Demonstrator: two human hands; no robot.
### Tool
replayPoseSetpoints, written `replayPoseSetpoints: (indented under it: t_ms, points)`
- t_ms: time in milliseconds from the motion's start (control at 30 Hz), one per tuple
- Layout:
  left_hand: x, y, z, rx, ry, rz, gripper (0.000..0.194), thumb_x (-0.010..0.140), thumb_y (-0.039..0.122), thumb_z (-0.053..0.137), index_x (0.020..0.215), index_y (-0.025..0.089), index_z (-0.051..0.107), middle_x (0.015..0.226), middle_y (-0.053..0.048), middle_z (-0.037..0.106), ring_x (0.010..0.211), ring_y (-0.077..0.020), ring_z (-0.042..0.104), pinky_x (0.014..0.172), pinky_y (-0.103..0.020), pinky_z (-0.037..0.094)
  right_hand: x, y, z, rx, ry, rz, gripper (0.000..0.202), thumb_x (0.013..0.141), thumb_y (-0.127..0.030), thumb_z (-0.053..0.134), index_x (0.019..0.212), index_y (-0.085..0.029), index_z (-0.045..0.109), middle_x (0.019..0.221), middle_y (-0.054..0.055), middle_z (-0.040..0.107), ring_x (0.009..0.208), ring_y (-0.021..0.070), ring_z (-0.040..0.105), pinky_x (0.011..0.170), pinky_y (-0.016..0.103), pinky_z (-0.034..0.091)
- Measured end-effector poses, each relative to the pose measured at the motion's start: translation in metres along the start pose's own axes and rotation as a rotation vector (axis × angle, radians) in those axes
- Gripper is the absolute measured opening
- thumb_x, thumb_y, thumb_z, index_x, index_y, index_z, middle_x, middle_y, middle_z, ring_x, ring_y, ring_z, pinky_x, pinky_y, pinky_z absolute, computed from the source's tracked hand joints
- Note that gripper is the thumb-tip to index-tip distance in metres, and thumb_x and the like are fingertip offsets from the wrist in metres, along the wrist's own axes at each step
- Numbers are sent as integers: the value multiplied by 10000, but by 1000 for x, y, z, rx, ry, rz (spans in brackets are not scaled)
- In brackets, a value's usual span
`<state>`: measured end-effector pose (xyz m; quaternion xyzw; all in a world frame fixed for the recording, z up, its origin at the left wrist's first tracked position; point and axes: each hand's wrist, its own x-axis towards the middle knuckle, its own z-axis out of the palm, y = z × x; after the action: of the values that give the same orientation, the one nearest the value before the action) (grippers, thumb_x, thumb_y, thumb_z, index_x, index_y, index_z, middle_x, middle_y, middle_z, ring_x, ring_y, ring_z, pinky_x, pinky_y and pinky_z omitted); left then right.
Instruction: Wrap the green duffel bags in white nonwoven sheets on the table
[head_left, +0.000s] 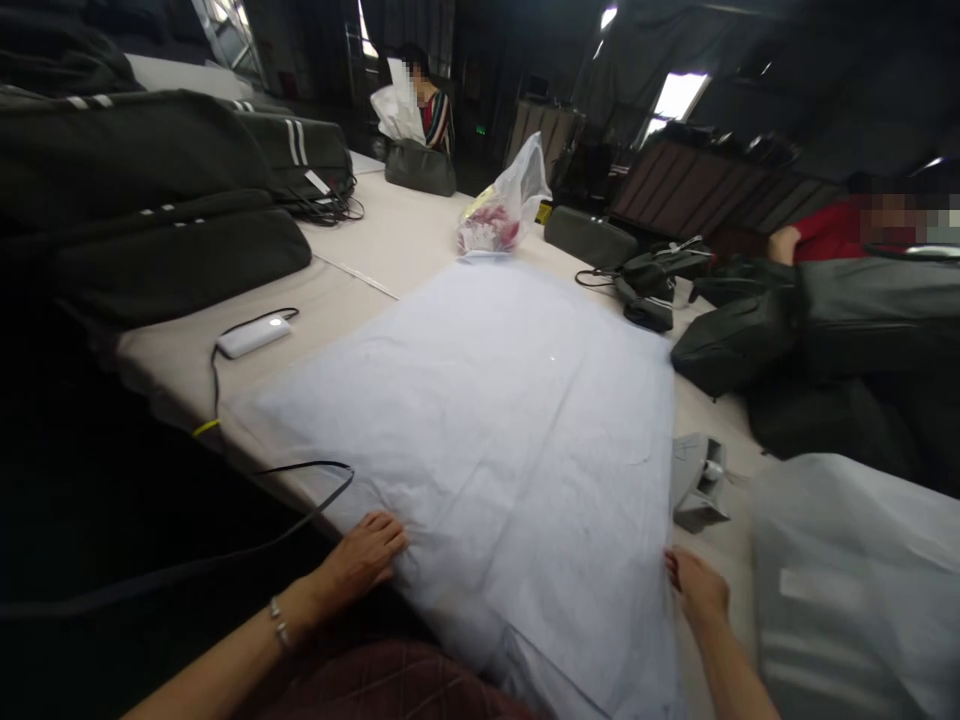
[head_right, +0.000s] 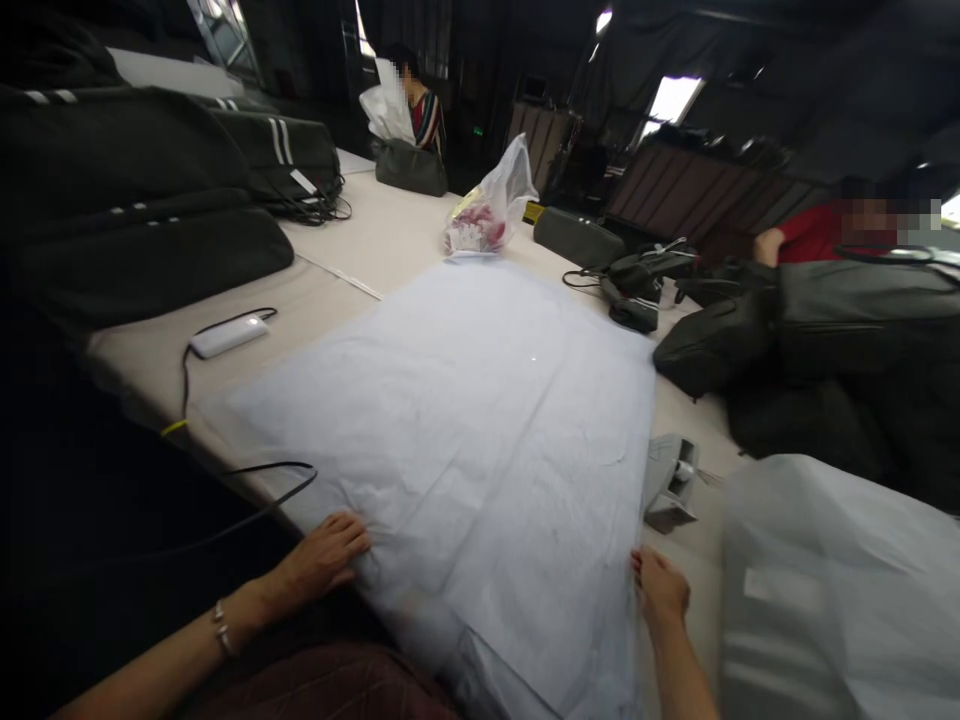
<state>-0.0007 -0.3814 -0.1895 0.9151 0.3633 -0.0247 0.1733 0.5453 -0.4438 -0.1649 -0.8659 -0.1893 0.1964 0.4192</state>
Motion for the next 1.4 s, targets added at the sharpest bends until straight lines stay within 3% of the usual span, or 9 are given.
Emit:
replayPoseSetpoints:
  t_ms: [67, 233, 300, 367, 533, 867, 1133, 1267, 1400]
  points:
    - [-2, -2, 4, -26, 35, 10, 428, 808, 197, 662, 1199, 257, 498, 1157, -46, 589, 1141, -247, 499, 1070, -417, 309, -53, -17, 22, 52, -164, -13, 370, 613, -546, 668, 684, -186, 626, 630, 70, 650, 521, 193, 585, 501, 330, 507]
    - [-6, -5, 8, -113, 106, 18, 760, 792, 175, 672, 1438, 279, 285, 1206, -62, 575, 1137, -262, 501, 1053, -424, 341, -222, -82, 111, 145, -867, -180, 317, 748, -499, 657, 754, -183, 632, 658, 7, 659, 577, 133, 569, 575, 252, 473]
    - [-6, -7, 7, -147, 129, 34, 842, 786, 171, 678, 1479, 276, 211, 1185, -65, 581, 1127, -266, 505, 1041, -425, 354, -272, -94, 148, 101, -1001, -182, 286, 754, -468, 646, 721, -186, 607, 643, 1, 661, 553, 125, 560, 555, 242, 460]
    - [-7, -9, 6, -178, 141, 55, 873, 784, 166, 682, 1492, 269, 181, 1191, -69, 581, 1129, -265, 503, 1044, -426, 350, -301, -96, 177, -29, -1000, -177, 240, 769, -423, 615, 714, -191, 594, 648, -4, 672, 544, 123, 570, 546, 234, 454]
    - [-6, -15, 6, -215, 144, 110, 903, 781, 173, 688, 1504, 237, 151, 1230, -79, 572, 1126, -258, 499, 1062, -417, 327, -311, -83, 209, -323, -809, -167, 163, 765, -304, 601, 644, -199, 572, 563, -18, 639, 522, 139, 591, 543, 234, 436]
    - [-1, -20, 6, -184, 162, 179, 893, 776, 207, 695, 1505, 212, 181, 1185, -85, 589, 1103, -267, 511, 1025, -401, 351, -301, -83, 212, -568, -682, -68, 347, 673, -299, 744, 432, -207, 512, 338, -12, 462, 438, 167, 554, 527, 259, 402]
    - [2, -23, 0, -215, 171, 235, 866, 736, 249, 752, 1461, 184, 283, 1196, -110, 599, 1098, -290, 528, 1000, -430, 375, -311, -84, 181, -200, -716, 206, 361, 803, -531, 615, 748, -180, 552, 620, 30, 643, 451, 108, 538, 448, 214, 367]
    - [0, -28, -9, -257, 130, 303, 480, 777, 310, 721, 1209, 203, 542, 1149, -87, 618, 1095, -275, 536, 990, -413, 381, -330, -84, 164, 77, -747, 249, 459, 699, -573, 713, 863, -190, 520, 745, 5, 649, 522, 63, 532, 488, 177, 371]
    - [0, -31, -16, -304, 64, 304, 237, 806, 220, 649, 1040, 198, 621, 1095, -81, 638, 1083, -269, 547, 981, -418, 379, -348, -82, 160, 208, -800, 297, 528, 605, -534, 801, 901, -182, 541, 668, -28, 616, 459, 47, 462, 430, 164, 302]
